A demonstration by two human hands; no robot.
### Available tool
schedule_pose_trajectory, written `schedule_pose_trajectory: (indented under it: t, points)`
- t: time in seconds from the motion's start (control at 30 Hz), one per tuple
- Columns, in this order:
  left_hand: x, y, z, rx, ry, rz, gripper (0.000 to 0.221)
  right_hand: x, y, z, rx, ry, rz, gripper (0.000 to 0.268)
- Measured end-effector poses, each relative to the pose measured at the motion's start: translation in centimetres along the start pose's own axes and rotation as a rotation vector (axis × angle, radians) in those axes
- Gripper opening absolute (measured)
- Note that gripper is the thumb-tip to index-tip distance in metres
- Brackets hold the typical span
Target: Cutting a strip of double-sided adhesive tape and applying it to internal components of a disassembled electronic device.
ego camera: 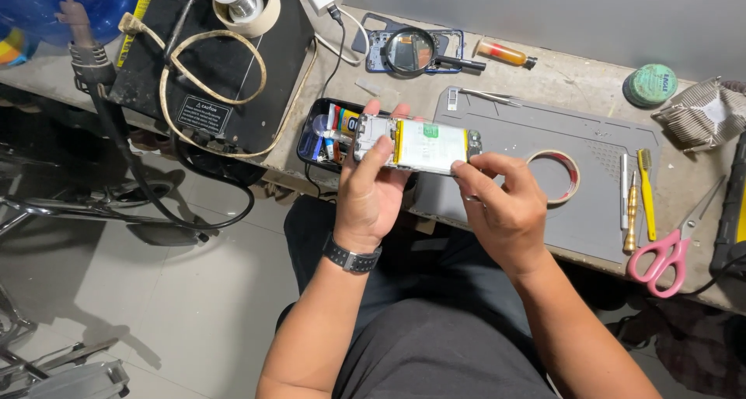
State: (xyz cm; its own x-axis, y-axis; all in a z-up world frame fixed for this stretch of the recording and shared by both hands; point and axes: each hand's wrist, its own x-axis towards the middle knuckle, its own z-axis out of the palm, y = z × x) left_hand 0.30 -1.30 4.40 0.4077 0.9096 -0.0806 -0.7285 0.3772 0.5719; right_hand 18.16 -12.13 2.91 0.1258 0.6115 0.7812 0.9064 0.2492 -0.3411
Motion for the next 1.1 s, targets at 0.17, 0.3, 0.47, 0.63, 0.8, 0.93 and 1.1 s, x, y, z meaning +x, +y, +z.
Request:
schedule_pose_trajectory:
  t: [0.17, 0.3, 0.47, 0.63, 0.8, 0.93, 1.1]
  points:
    - [1.7, -1.2, -1.6, -0.063, 0.081, 0.022, 0.057, -0.2, -0.4, 0.1, 0.076, -0.047, 0.024, 0.021]
    - [2.5, -1.9, -4.3, -0.094, -0.052, 0.047, 0.035, 0.8, -0.4, -1.7, 0.225, -0.009, 0.143, 0.022]
    - [2.8, -3.1, -7.2, -0.122, -0.146, 0.056, 0.034, 3.4, -0.5, -3.1, 0.232, -0.005, 0.113, 0.02]
    - [2.0, -2.5, -5.4, -0.185, -0.285, 0.039, 0.022, 4.6, -2.0, -2.8, 0.271, -0.16, 0.082, 0.012]
    - [1.8, -2.7, -5.8, -0.211, -0.294, 0.005, 0.024, 4.1, -2.5, -2.6, 0.29, -0.179, 0.093, 0.008]
    - [1.8, -2.2, -5.8, -0.188, -0.322, -0.047, 0.035, 3.9, -2.4, -2.8, 0.285, -0.181, 0.08, 0.005]
    - [2.2, 1.8, -4.7, 0.236, -0.331, 0.108, 0.06, 3.2, -0.5, -4.1, 0.198, -0.185, 0.064, 0.005]
